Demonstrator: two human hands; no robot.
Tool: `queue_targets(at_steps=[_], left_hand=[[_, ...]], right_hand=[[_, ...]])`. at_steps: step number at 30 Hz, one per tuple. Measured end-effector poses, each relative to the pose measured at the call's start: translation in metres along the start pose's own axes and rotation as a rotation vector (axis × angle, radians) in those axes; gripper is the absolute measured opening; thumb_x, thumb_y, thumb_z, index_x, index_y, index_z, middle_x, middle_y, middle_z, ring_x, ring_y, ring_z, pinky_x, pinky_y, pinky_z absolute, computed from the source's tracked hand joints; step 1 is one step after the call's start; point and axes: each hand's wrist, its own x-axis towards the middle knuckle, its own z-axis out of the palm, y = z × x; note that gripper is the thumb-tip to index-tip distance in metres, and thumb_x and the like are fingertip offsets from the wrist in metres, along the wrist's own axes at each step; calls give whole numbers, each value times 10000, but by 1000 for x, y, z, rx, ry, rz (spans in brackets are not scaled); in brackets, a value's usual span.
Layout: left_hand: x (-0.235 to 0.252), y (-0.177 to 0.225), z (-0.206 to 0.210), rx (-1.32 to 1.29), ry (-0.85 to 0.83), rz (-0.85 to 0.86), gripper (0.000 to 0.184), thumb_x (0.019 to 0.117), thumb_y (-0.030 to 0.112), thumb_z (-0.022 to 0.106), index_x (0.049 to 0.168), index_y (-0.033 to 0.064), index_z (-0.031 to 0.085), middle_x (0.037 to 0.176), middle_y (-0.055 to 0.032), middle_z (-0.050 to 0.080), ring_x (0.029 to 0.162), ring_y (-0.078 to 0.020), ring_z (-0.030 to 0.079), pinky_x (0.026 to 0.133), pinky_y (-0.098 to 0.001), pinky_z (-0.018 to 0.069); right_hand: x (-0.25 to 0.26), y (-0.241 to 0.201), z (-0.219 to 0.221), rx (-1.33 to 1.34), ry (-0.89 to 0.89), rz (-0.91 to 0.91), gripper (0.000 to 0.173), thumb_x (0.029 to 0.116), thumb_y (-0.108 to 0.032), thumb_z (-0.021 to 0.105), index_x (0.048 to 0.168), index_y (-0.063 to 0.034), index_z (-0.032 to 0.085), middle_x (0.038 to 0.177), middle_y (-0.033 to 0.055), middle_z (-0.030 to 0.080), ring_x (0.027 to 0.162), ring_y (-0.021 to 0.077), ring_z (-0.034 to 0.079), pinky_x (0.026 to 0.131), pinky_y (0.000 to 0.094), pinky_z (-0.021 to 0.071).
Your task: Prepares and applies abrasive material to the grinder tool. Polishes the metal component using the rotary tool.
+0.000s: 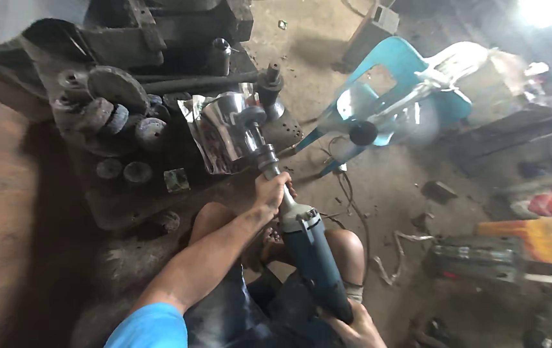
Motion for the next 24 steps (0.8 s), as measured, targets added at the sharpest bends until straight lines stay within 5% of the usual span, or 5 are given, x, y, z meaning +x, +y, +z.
queue_targets(at_steps=[6, 11, 16, 24], left_hand=[[-4, 1, -6, -6, 20, 17, 121, 906, 55, 653, 999, -1, 599, 695, -130, 644, 564, -233, 658, 547, -380, 602], [-10, -6, -38, -56, -56, 127, 69, 949, 80, 559, 912, 23, 567, 645, -99, 612, 556, -227, 633, 592, -403, 592], [-10, -13, -59, -133, -107, 162, 99, 955, 81, 471, 861, 71, 501, 607, -52, 556, 540, -201, 607, 609, -394, 586], [-13, 0, -30, -72, -40, 112, 38, 929, 60, 582, 931, 38, 551, 647, -93, 595, 547, -227, 622, 578, -410, 589]], right_hand=[[-1, 4, 3, -39, 18, -65, 297, 865, -334, 811, 972, -68, 737, 783, 55, 743, 655, 170, 719, 674, 422, 639], [-5, 1, 10, -260, 53, -113, 396, 860, -408, 796, 1064, -73, 744, 911, 77, 766, 883, 190, 747, 863, 489, 604], [-5, -3, 13, -347, 45, -93, 428, 858, -449, 782, 1082, -87, 741, 899, 79, 765, 873, 219, 748, 845, 518, 598], [0, 4, 6, -209, 21, -52, 420, 833, -467, 798, 1046, -108, 748, 915, 52, 759, 889, 178, 736, 865, 493, 597]])
